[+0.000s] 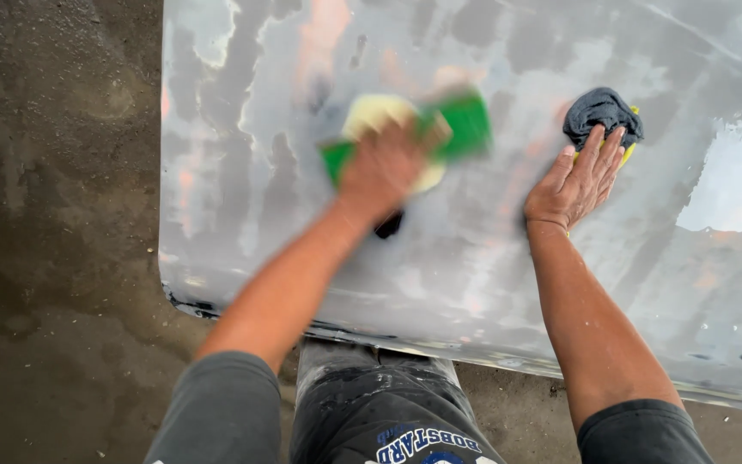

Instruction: The person sands a large, white car door with a green sanding block, focusing on the area around the fuel cap. They periodically wipe the surface with a cloth and dip the sanding block into a green bucket of water before resuming sanding.

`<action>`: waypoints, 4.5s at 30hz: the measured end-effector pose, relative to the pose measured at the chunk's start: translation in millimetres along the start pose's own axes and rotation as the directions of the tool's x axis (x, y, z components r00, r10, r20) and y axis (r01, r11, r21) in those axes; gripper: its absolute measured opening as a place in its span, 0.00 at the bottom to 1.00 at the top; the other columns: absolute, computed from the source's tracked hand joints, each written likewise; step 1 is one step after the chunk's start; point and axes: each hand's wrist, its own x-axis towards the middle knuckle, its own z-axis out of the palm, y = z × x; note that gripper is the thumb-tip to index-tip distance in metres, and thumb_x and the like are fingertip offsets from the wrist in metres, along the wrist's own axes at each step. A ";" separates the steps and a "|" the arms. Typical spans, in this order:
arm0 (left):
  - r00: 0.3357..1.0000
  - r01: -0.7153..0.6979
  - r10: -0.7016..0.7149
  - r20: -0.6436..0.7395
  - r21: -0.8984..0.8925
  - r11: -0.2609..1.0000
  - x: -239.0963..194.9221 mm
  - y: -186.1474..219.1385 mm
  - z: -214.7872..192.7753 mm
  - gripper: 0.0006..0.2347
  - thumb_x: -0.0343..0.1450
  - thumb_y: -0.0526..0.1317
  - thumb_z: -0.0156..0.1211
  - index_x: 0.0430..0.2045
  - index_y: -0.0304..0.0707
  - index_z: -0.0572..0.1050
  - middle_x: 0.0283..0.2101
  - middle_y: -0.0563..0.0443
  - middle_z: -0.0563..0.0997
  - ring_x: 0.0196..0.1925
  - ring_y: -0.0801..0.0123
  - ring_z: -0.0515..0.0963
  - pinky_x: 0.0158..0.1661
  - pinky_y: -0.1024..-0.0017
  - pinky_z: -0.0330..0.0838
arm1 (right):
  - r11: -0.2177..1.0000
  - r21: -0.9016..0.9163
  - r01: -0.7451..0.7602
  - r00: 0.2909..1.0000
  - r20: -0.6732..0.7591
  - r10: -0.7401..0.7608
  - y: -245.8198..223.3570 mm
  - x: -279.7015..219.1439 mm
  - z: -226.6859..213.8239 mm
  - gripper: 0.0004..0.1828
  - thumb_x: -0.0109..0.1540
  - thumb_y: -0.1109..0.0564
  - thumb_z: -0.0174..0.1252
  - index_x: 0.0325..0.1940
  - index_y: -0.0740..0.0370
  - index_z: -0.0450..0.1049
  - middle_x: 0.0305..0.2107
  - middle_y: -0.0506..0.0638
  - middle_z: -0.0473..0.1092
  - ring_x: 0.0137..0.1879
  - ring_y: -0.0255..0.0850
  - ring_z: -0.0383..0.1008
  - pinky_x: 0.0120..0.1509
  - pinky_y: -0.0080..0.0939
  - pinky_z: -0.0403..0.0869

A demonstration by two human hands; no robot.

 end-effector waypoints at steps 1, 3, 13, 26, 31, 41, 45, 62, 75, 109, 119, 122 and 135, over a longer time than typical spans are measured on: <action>1.000 -0.001 0.001 0.006 -0.002 1.000 3.5 -34.9 -3.4 0.27 0.79 0.38 0.47 0.78 0.45 0.54 0.70 0.32 0.66 0.62 0.38 0.70 0.52 0.40 0.67 | 1.000 -0.002 -0.004 1.000 0.005 0.004 -1.9 -2.1 -0.9 0.31 0.75 0.43 0.37 0.82 0.52 0.54 0.80 0.48 0.43 0.85 0.50 0.40 0.86 0.54 0.40; 0.796 0.571 -0.569 -0.207 -0.058 0.819 17.6 -108.3 -12.7 0.29 0.77 0.54 0.54 0.72 0.52 0.54 0.66 0.30 0.62 0.63 0.33 0.66 0.52 0.34 0.63 | 1.000 -0.029 -0.011 1.000 0.021 0.012 -8.6 -1.0 -3.8 0.32 0.75 0.43 0.37 0.83 0.53 0.53 0.80 0.49 0.42 0.85 0.51 0.39 0.85 0.56 0.39; 0.987 0.130 -0.148 -0.063 -0.226 0.965 -10.5 59.8 -9.2 0.30 0.69 0.51 0.51 0.69 0.53 0.54 0.64 0.32 0.67 0.58 0.39 0.72 0.51 0.37 0.68 | 0.998 -0.055 0.006 1.000 0.019 -0.005 0.2 0.4 3.0 0.32 0.76 0.43 0.40 0.83 0.52 0.53 0.80 0.49 0.42 0.85 0.51 0.40 0.86 0.56 0.40; 0.694 0.683 -0.706 -0.140 -0.184 0.707 -9.9 -84.5 4.9 0.31 0.76 0.54 0.51 0.74 0.52 0.47 0.68 0.26 0.61 0.64 0.34 0.67 0.57 0.36 0.63 | 0.996 -0.089 -0.005 1.000 0.016 0.006 -8.7 -1.9 -2.2 0.33 0.75 0.42 0.41 0.83 0.53 0.51 0.81 0.49 0.41 0.85 0.53 0.39 0.85 0.57 0.41; 0.999 -0.036 0.041 0.011 -0.297 0.954 -18.5 69.7 -0.5 0.27 0.73 0.45 0.45 0.70 0.50 0.54 0.67 0.31 0.65 0.64 0.39 0.69 0.58 0.37 0.66 | 0.996 -0.084 -0.009 1.000 0.010 0.010 -3.6 -0.4 2.7 0.32 0.76 0.42 0.41 0.83 0.52 0.52 0.81 0.48 0.42 0.85 0.52 0.40 0.85 0.57 0.41; 0.686 0.688 -0.700 -0.197 -0.138 0.713 -58.5 -178.0 -6.5 0.29 0.78 0.52 0.55 0.73 0.51 0.53 0.67 0.30 0.62 0.63 0.35 0.65 0.55 0.38 0.62 | 0.992 -0.123 0.031 0.999 0.032 -0.027 9.7 -1.1 2.4 0.36 0.76 0.39 0.44 0.85 0.53 0.49 0.81 0.51 0.40 0.86 0.55 0.39 0.86 0.58 0.40; 0.620 0.737 -0.762 -0.188 -0.195 0.648 -133.3 -155.1 -7.6 0.32 0.77 0.52 0.60 0.75 0.50 0.52 0.66 0.28 0.61 0.62 0.39 0.64 0.56 0.44 0.60 | 0.988 -0.147 0.035 0.999 0.033 -0.031 2.4 6.6 20.9 0.41 0.76 0.38 0.50 0.86 0.58 0.45 0.82 0.56 0.36 0.86 0.58 0.35 0.86 0.59 0.38; 0.357 0.872 -0.932 -0.062 -0.336 0.356 -296.2 -102.2 19.3 0.33 0.75 0.52 0.61 0.75 0.46 0.55 0.65 0.32 0.63 0.61 0.40 0.65 0.57 0.42 0.60 | 0.416 0.283 0.864 0.258 0.460 -0.850 -320.8 -160.6 127.2 0.40 0.68 0.38 0.52 0.81 0.53 0.52 0.78 0.54 0.41 0.83 0.53 0.40 0.82 0.64 0.42; 0.709 0.645 -0.689 -0.147 -0.260 0.719 -154.0 -126.1 -11.7 0.31 0.75 0.51 0.64 0.73 0.47 0.58 0.65 0.30 0.63 0.58 0.38 0.65 0.54 0.41 0.60 | 0.961 -0.115 0.252 0.959 0.166 -0.232 16.1 -64.1 11.4 0.39 0.71 0.41 0.50 0.83 0.55 0.50 0.80 0.57 0.43 0.85 0.55 0.38 0.84 0.67 0.37; 0.957 0.081 -0.116 -0.267 -0.140 0.987 72.7 56.3 11.6 0.28 0.77 0.49 0.55 0.74 0.51 0.55 0.68 0.34 0.64 0.66 0.38 0.68 0.62 0.38 0.64 | 0.996 -0.073 -0.045 0.995 0.080 0.051 161.8 34.0 -62.5 0.39 0.73 0.35 0.41 0.84 0.53 0.46 0.81 0.54 0.36 0.86 0.55 0.33 0.86 0.61 0.36; 0.878 0.446 -0.472 -0.077 -0.225 0.866 176.0 158.6 -15.4 0.33 0.73 0.53 0.57 0.72 0.49 0.51 0.67 0.25 0.59 0.62 0.31 0.65 0.55 0.33 0.62 | 0.994 -0.103 -0.042 0.996 0.079 0.050 161.3 30.4 -59.8 0.41 0.72 0.35 0.44 0.84 0.54 0.45 0.81 0.55 0.36 0.85 0.56 0.34 0.85 0.61 0.36; 0.978 0.206 -0.207 0.025 -0.276 0.939 185.2 211.7 -28.5 0.32 0.72 0.54 0.53 0.72 0.50 0.53 0.68 0.29 0.63 0.62 0.36 0.67 0.55 0.36 0.64 | 0.994 -0.106 -0.039 0.997 0.067 0.046 160.8 36.1 -59.5 0.41 0.71 0.36 0.44 0.84 0.54 0.46 0.81 0.56 0.37 0.85 0.56 0.34 0.85 0.61 0.36; 0.785 0.567 -0.612 -0.095 -0.287 0.772 195.4 141.5 -13.9 0.34 0.72 0.50 0.59 0.74 0.51 0.52 0.68 0.25 0.59 0.66 0.33 0.64 0.57 0.35 0.62 | 0.994 -0.111 -0.007 0.999 0.047 0.013 164.2 37.2 -60.3 0.40 0.71 0.37 0.47 0.83 0.56 0.47 0.80 0.58 0.38 0.84 0.58 0.36 0.84 0.62 0.38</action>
